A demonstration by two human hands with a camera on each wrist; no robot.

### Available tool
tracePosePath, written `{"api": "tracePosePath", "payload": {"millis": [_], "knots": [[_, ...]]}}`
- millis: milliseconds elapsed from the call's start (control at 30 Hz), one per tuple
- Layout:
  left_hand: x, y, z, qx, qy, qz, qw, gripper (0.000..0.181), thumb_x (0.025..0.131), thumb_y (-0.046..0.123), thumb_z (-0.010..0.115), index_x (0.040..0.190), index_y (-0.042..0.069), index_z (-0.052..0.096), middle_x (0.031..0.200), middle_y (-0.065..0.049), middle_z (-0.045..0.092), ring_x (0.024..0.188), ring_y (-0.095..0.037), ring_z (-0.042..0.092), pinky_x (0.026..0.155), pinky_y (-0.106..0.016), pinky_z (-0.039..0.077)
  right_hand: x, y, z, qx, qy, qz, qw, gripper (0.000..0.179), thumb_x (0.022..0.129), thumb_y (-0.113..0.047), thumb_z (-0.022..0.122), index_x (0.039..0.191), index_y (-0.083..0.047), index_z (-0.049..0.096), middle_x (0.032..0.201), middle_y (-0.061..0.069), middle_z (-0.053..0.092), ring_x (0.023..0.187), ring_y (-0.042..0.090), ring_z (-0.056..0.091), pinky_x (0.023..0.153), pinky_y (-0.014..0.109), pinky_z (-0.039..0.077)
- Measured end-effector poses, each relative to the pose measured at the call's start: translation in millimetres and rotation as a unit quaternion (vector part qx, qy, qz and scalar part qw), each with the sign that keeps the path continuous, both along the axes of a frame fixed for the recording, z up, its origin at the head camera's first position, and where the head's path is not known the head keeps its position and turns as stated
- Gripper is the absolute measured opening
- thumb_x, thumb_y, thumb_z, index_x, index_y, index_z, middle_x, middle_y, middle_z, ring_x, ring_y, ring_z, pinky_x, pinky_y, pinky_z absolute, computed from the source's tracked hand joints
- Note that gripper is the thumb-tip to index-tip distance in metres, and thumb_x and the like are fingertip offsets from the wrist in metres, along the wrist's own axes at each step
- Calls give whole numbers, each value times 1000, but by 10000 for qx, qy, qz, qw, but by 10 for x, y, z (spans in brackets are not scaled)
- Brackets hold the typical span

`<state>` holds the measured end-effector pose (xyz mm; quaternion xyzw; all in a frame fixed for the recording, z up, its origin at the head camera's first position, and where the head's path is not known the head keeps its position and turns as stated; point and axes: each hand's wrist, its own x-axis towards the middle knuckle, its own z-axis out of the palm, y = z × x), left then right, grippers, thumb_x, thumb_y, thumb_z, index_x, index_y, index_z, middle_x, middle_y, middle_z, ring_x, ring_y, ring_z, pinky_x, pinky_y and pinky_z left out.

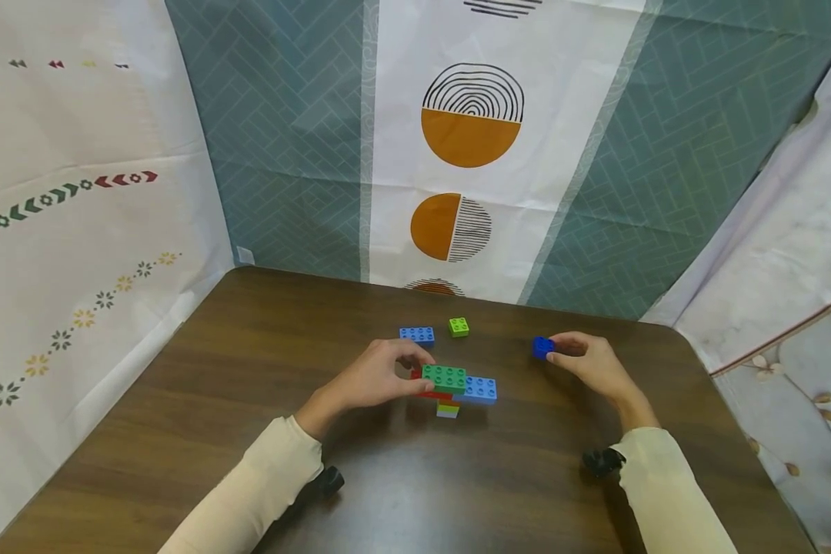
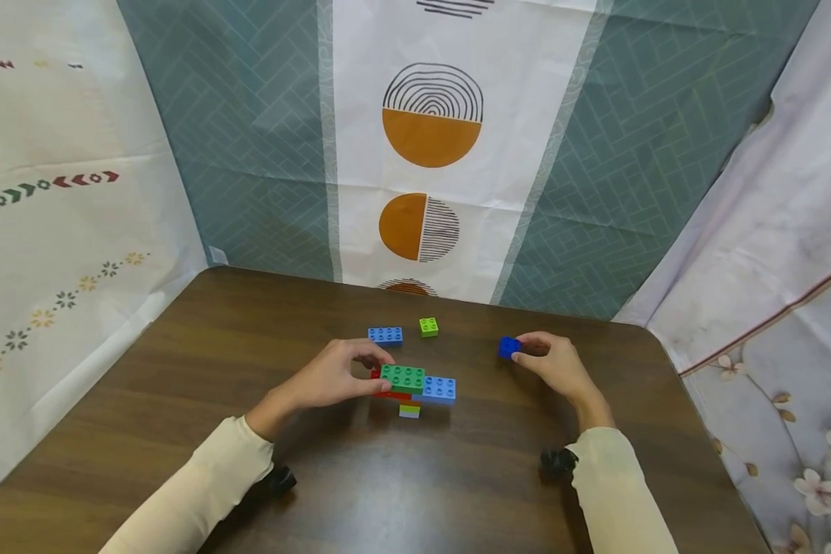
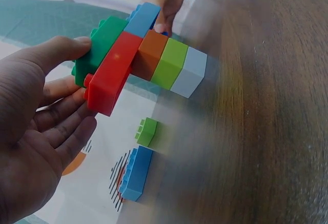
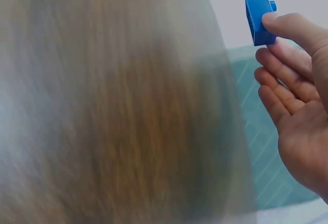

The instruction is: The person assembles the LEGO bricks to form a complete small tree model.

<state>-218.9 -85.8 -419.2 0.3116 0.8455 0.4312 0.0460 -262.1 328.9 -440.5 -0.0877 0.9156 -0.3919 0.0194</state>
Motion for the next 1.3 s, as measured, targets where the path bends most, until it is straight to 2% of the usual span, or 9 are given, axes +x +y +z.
{"api": "tracePosePath", "payload": {"millis": [67, 133, 233, 567, 767, 1033, 1300], "knots": [[-4, -1, -10, -3, 15, 6, 10000, 28, 88, 26, 82, 113, 15, 75, 107, 4, 73, 98, -14, 62, 96, -48, 58, 54, -78, 51, 8, 102, 49, 9999, 45, 96, -33, 74, 129, -5, 67, 130, 21, 70, 122, 43, 64, 96, 38, 57], [-6, -2, -20, 2, 24, -4, 10000, 28, 88, 26, 82, 113, 15, 75, 107, 4, 73, 98, -14, 63, 95, -48, 58, 112, -160, 97, 69, 200, 88, 9997, 43, 96, -34, 74, 129, -6, 68, 130, 19, 70, 123, 43, 63, 100, 53, 55], [-6, -2, -25, 12, 3, -10, 10000, 28, 89, 26, 82, 113, 14, 75, 108, 4, 73, 99, -14, 63, 95, -49, 58, 190, -280, 150, 83, 294, 204, 9993, 42, 95, -34, 75, 127, -8, 68, 129, 18, 70, 125, 44, 62, 104, 64, 49], [-6, 1, -26, 18, 42, -31, 10000, 29, 89, 26, 82, 113, 14, 75, 108, 3, 73, 99, -14, 63, 95, -48, 58, 400, -611, 353, 194, 583, 550, 9966, 34, 92, -32, 78, 121, -15, 71, 123, 7, 72, 123, 36, 63, 104, 66, 47], [-7, -2, -25, 8, 66, -11, 10000, 29, 88, 26, 82, 114, 14, 75, 109, 3, 73, 99, -14, 63, 95, -48, 58, 510, -745, 431, 290, 742, 627, 9948, 31, 91, -31, 79, 119, -19, 72, 120, 2, 72, 119, 29, 63, 102, 61, 50], [-7, -9, -24, 5, 64, -26, 10000, 29, 89, 26, 82, 113, 14, 75, 108, 3, 74, 99, -14, 63, 96, -47, 58, 624, -909, 454, 138, 758, 812, 9937, 30, 90, -28, 81, 118, -23, 72, 120, -2, 71, 121, 30, 63, 101, 63, 50], [-11, -7, -23, -11, 64, -52, 10000, 28, 89, 26, 82, 113, 14, 74, 108, 3, 73, 99, -13, 64, 96, -48, 58, 682, -1047, 403, 34, 708, 951, 9929, 30, 88, -26, 82, 117, -23, 73, 119, -4, 71, 121, 32, 64, 103, 64, 49]]}}
